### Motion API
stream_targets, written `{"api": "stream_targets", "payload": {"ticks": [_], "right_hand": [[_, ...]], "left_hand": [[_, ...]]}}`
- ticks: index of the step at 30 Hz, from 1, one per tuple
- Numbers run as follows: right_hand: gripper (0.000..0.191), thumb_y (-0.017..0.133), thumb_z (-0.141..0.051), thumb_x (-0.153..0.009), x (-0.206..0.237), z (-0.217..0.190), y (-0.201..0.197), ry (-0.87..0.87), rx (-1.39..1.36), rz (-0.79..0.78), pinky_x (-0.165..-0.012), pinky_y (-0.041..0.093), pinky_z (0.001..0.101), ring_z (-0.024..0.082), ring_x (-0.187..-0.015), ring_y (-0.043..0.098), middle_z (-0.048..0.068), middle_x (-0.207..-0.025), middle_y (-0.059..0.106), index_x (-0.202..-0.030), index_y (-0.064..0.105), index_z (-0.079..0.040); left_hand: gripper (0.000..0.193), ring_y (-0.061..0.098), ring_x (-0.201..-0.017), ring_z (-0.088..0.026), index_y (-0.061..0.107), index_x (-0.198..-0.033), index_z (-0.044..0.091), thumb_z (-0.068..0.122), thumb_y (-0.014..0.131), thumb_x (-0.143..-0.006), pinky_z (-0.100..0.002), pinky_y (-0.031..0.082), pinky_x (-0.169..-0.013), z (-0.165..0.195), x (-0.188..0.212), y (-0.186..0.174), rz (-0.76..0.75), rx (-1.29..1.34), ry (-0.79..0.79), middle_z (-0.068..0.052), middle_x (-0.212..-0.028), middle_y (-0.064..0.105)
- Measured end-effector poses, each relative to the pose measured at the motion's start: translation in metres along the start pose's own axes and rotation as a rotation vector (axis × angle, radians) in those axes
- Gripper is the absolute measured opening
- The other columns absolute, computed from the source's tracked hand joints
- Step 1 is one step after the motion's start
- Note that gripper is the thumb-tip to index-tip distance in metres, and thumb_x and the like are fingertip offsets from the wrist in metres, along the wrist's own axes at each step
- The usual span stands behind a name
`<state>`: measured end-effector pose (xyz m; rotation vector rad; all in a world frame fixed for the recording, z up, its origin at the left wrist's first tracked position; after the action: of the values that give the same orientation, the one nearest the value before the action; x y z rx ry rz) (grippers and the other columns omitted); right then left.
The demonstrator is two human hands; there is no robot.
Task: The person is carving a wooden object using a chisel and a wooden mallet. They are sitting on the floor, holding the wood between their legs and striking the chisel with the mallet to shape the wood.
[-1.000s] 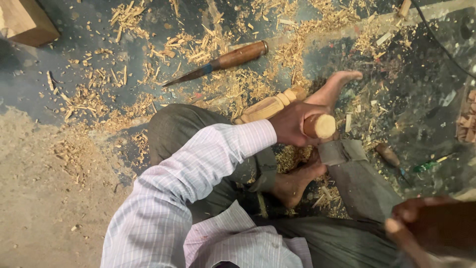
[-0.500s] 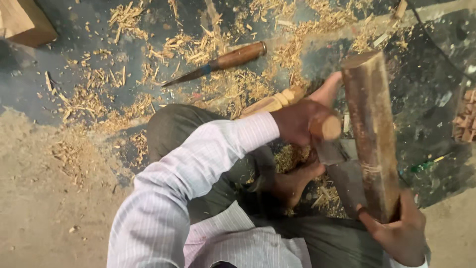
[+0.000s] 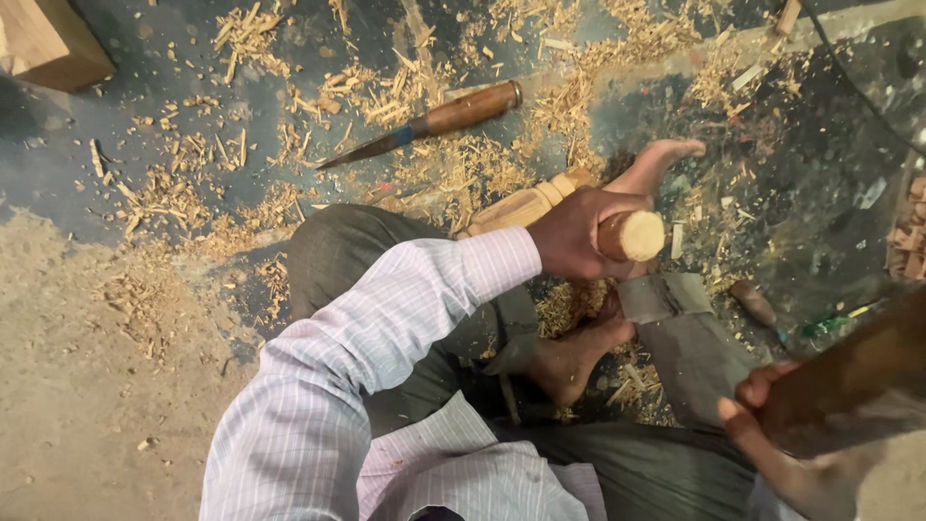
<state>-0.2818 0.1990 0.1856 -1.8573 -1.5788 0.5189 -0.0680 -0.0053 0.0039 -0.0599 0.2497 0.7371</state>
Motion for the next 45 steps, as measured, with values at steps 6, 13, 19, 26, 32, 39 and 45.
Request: {"api": "stream_targets", "payload": {"ticks": [6,13,19,26,32,39,45], "right_hand": [[0.062,0.089,-0.019,-0.06,-0.008,0.01,0.013,0.082,0.5,-0.105,-0.066,0.053,0.0411,0.031,-0.077,0.07,0.018,-0.082,0.069,-0.112,0.057,-0.004],[0.056,0.088,-0.017,-0.068,0.018,0.013,-0.007,0.097,0.13,0.045,-0.071,0.053,0.0319,0.017,-0.08,0.066,0.007,-0.091,0.069,-0.115,0.058,-0.007],[0.04,0.091,-0.014,-0.077,0.005,-0.002,-0.01,0.062,0.238,-0.179,-0.071,0.055,0.0319,0.019,-0.077,0.067,0.008,-0.088,0.067,-0.101,0.059,-0.01],[0.072,0.092,-0.029,-0.06,-0.003,0.009,0.002,0.18,0.556,-0.197,-0.06,0.057,0.045,0.036,-0.068,0.074,0.018,-0.075,0.072,-0.12,0.061,-0.004],[0.071,0.087,-0.03,-0.065,-0.015,-0.019,0.009,0.1,0.512,-0.146,-0.063,0.058,0.0417,0.034,-0.073,0.075,0.018,-0.085,0.072,-0.124,0.059,-0.002],[0.073,0.081,-0.035,-0.07,0.0,0.001,0.003,-0.042,0.232,-0.011,-0.066,0.057,0.0435,0.034,-0.081,0.073,0.019,-0.095,0.07,-0.131,0.055,-0.005],[0.065,0.092,-0.035,-0.066,0.019,0.045,0.014,-0.009,0.858,-0.275,-0.064,0.056,0.0419,0.032,-0.078,0.072,0.018,-0.094,0.073,-0.12,0.061,-0.018]], "left_hand": [[0.061,0.073,-0.116,-0.022,0.07,-0.124,0.01,0.027,0.095,-0.07,-0.038,0.056,-0.107,0.001,0.008,0.002,0.031,0.072,-0.116,-0.009,-0.12,0.077],[0.042,0.077,-0.112,-0.016,0.071,-0.11,0.014,0.024,0.095,-0.077,-0.037,0.055,-0.113,0.017,0.004,-0.007,0.042,0.052,0.034,-0.005,-0.113,0.079],[0.034,0.076,-0.114,-0.016,0.071,-0.107,0.013,0.011,0.09,-0.078,-0.036,0.059,-0.111,0.026,0.007,-0.012,0.036,0.089,0.103,-0.004,-0.111,0.079],[0.038,0.073,-0.106,-0.017,0.072,-0.112,0.004,0.002,0.085,-0.077,-0.033,0.058,-0.1,0.011,0.024,-0.008,0.087,0.235,-0.09,-0.006,-0.11,0.076],[0.045,0.067,-0.102,-0.008,0.067,-0.111,0.009,0.005,0.085,-0.07,-0.024,0.055,-0.094,0.013,0.025,-0.004,0.171,0.381,-0.158,0.003,-0.107,0.069],[0.029,0.067,-0.094,-0.016,0.069,-0.105,0.005,-0.001,0.086,-0.082,-0.029,0.058,-0.093,0.015,0.027,-0.002,-0.002,0.128,-0.041,-0.006,-0.102,0.071],[0.069,0.062,-0.107,-0.003,0.062,-0.122,0.011,0.009,0.085,-0.057,-0.021,0.051,-0.096,0.021,0.023,0.008,0.144,0.41,-0.188,0.009,-0.114,0.063]]}}
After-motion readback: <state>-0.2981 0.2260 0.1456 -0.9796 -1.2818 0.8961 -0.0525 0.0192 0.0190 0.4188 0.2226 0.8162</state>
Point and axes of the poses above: each hand's wrist, its own x-axis away from the middle knuckle, its own y-axis out of the palm, z = x × y, the point moved 1 cm from there along -x, towards the middle knuckle
